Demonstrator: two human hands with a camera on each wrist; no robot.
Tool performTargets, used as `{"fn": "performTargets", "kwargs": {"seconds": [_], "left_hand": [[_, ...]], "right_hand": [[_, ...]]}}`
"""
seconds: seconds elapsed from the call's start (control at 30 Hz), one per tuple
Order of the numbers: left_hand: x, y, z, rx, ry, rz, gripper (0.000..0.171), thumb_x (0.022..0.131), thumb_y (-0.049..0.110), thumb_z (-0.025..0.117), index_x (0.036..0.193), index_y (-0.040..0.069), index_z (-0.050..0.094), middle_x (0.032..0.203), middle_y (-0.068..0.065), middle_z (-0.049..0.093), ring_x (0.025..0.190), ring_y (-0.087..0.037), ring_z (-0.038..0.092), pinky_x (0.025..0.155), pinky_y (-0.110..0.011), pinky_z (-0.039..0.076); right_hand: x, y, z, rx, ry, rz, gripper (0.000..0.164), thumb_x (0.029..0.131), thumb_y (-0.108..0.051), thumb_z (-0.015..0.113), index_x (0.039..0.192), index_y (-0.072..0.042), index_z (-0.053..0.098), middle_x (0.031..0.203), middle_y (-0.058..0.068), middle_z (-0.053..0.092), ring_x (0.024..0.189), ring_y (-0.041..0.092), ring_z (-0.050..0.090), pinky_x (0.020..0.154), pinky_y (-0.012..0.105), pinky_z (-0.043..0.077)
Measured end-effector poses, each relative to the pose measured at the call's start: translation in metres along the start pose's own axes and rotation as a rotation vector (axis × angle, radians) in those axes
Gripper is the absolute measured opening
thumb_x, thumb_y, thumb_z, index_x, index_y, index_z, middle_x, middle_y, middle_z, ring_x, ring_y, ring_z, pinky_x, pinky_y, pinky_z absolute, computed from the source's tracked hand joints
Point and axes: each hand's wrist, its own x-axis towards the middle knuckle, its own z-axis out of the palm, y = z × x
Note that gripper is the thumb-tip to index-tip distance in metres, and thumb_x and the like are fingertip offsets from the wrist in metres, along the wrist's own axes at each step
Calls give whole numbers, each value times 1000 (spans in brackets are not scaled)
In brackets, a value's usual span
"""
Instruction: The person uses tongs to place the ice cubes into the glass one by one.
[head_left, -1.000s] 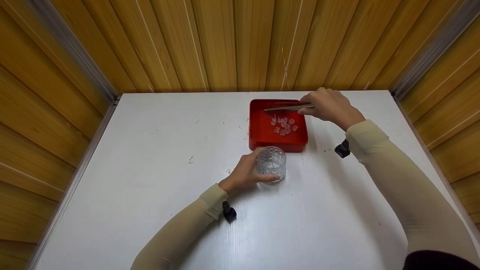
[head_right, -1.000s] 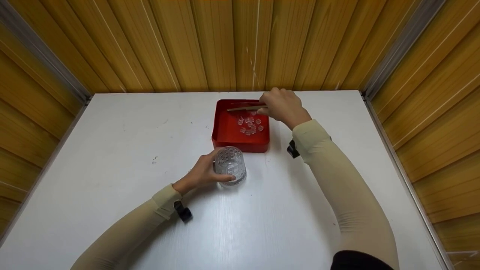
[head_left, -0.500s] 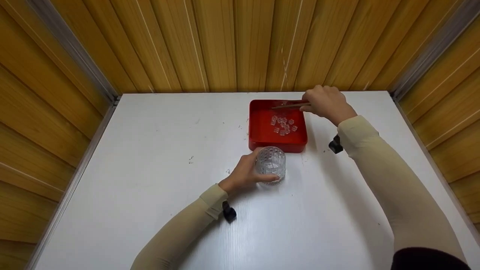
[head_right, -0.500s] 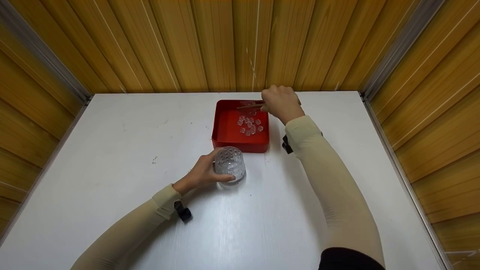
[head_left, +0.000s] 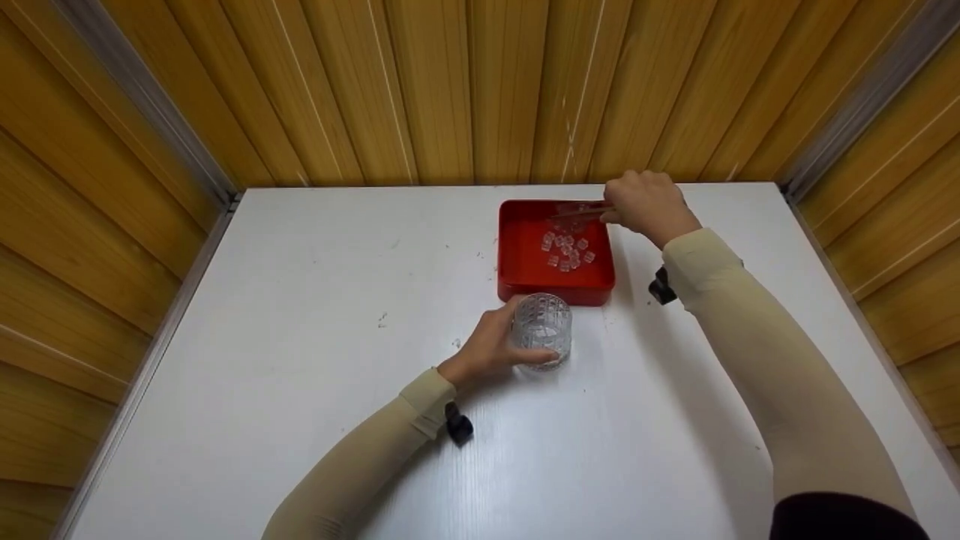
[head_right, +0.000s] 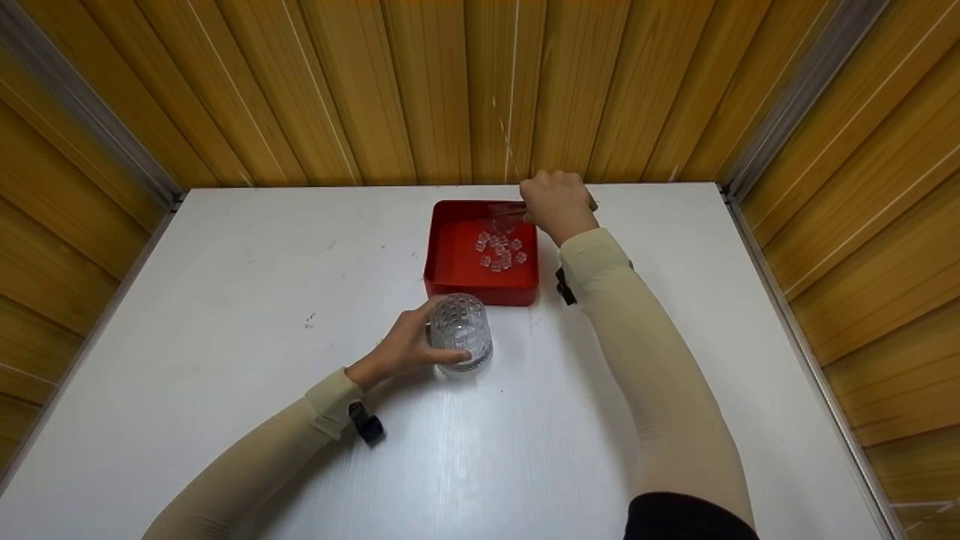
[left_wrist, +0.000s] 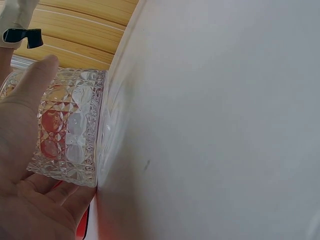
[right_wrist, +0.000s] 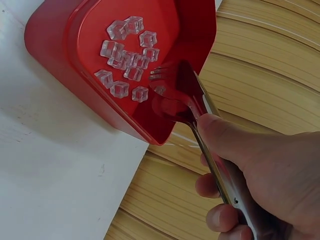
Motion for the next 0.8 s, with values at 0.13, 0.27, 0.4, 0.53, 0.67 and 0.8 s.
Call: {"fn": "performTargets", "kwargs": {"seconds": [0.13,0.27,0.4,0.53,0.67,0.8], "left_hand": [[0,-1,0,-5,2,2,82,76,40,92,143,15,51,128,-4,69,108,-14,64,97,-29,52],[-1,-1,1,-10,4,7,82,76,40,92,142,15,51,128,-4,69,109,-15,64,98,-29,52],[-1,-1,1,-4,4,6,82,75,40,93,142,15,52,128,-4,69,111,-16,64,99,-29,51],[-1,-2,1,2,2,4,82,75,39,93,142,14,52,128,-4,69,112,-16,64,100,-29,51],[0,-2,0,-19,1,-3,82,76,39,93,142,15,52,128,-4,69,110,-16,64,99,-29,51],[0,-2,0,-27,0,-12,82,76,39,93,142,16,51,127,-4,69,109,-16,65,99,-29,51]], "right_hand": [[2,1,2,-8,5,11,27,93,-25,78,104,0,77,89,18,73,68,29,58,63,47,55],[3,1,3,-27,2,16,28,94,-26,77,104,0,77,89,19,72,68,29,58,62,47,55],[3,0,6,-35,-4,16,29,94,-25,77,106,1,76,90,20,72,68,30,60,63,48,58],[3,-1,7,-25,-9,24,29,94,-24,77,107,2,76,90,20,73,68,30,60,64,48,58],[3,-2,6,-13,-15,33,29,95,-24,77,108,2,76,91,20,72,68,30,60,65,48,59],[4,-3,6,-7,-25,45,30,94,-24,77,109,2,75,92,21,72,69,31,59,66,48,59]]}}
